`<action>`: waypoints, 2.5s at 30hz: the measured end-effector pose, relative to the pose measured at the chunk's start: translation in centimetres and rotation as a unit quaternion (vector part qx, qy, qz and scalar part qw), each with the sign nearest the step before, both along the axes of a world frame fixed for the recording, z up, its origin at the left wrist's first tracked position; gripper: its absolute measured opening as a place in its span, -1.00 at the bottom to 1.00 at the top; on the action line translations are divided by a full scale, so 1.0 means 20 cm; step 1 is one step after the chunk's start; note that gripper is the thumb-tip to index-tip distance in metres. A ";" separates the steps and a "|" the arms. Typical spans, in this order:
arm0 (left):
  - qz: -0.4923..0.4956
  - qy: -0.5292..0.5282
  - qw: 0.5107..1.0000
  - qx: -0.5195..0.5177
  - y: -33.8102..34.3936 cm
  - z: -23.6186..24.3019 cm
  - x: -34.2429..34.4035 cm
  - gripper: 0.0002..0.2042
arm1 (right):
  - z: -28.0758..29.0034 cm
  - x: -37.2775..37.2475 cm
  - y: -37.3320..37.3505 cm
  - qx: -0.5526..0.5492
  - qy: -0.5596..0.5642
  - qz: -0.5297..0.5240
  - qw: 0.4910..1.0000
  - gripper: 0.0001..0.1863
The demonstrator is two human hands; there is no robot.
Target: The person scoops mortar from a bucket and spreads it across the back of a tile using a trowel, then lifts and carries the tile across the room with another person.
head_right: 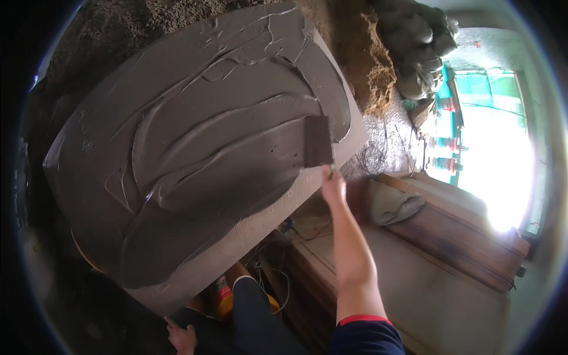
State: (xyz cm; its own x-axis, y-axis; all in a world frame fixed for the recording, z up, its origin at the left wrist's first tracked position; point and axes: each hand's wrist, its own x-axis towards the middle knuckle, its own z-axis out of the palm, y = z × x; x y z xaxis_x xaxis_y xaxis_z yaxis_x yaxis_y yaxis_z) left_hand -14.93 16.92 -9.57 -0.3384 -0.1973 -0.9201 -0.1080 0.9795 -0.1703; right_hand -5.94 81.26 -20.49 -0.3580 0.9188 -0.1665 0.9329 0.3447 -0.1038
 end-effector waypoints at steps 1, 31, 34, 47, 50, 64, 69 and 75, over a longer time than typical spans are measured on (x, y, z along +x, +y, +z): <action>-0.001 -0.007 1.000 0.012 0.01 -0.09 0.07 -0.02 | 0.02 0.09 0.24 0.041 0.017 0.012 0.999 -0.31; 0.089 0.053 0.994 -0.031 -0.28 -0.13 0.30 -0.06 | 0.21 -0.19 -2.64 -0.407 -0.144 0.365 0.825 -0.42; 0.108 0.062 0.992 -0.023 -0.34 -0.14 0.33 -0.07 | 0.17 -0.26 -2.40 -0.287 -0.134 0.427 0.847 -0.44; 0.136 0.062 0.989 0.000 -0.39 -0.11 0.37 -0.05 | 0.12 -1.01 -1.77 -0.381 -0.039 0.165 0.909 -0.38; 0.138 0.052 0.989 0.006 -0.37 -0.12 0.36 -0.03 | 0.10 -0.95 -2.06 -0.318 -0.049 0.386 0.864 -0.42; 0.183 0.075 0.980 0.001 -0.46 -0.12 0.45 -0.05 | 0.18 -0.96 -2.30 -0.207 -0.133 0.686 0.685 -0.45; 0.219 0.063 0.974 0.012 -0.45 -0.14 0.50 -0.05 | 0.16 -1.45 -2.27 -0.154 -0.107 0.532 0.826 -0.42; 0.250 0.042 0.967 0.008 -0.50 -0.13 0.53 -0.05 | 0.21 -1.06 -2.42 -0.297 -0.184 0.495 0.795 -0.34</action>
State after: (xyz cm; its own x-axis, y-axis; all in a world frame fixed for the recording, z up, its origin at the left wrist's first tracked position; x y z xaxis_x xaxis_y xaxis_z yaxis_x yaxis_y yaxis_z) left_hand -4.37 6.97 -12.25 -0.2773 -0.3412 -0.8982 -0.5821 0.8034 -0.1255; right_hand -27.15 32.87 -16.21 -0.6841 -0.0644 -0.7265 0.2389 0.9214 -0.3066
